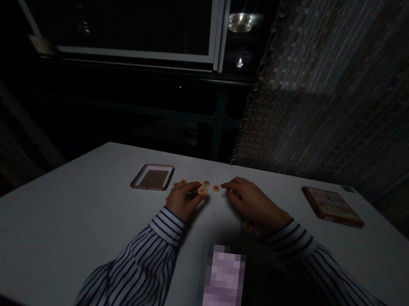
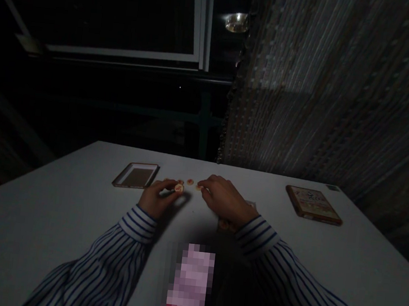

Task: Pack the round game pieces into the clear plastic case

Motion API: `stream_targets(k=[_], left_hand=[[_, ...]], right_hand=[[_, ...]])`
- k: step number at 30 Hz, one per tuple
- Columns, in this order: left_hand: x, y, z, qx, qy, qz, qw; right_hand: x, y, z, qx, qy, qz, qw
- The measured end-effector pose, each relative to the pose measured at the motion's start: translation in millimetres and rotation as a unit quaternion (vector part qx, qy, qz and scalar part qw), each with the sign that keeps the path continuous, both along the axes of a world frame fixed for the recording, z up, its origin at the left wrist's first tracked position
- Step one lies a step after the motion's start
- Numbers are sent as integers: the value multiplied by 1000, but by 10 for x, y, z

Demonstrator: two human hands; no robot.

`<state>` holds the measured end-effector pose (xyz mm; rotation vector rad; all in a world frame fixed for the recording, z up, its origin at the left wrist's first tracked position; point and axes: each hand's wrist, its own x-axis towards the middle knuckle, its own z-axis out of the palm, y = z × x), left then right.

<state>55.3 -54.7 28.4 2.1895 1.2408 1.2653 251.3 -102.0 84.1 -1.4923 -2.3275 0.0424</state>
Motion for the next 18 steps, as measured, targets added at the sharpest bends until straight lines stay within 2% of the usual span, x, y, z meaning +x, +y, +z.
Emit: stream_targets(k=[9,14,18], left_hand=[[210,-131,67,-36,-44,-12,998],[352,-204,126,-89,-76,-43,992],[450,-233,142,-103,-93,-66,988]], right_hand=[[155,-143,-34,4,29,-20,999],[280,-219,-55,8,49,-27,998],[364,-262,-63,7,67,-36,997]])
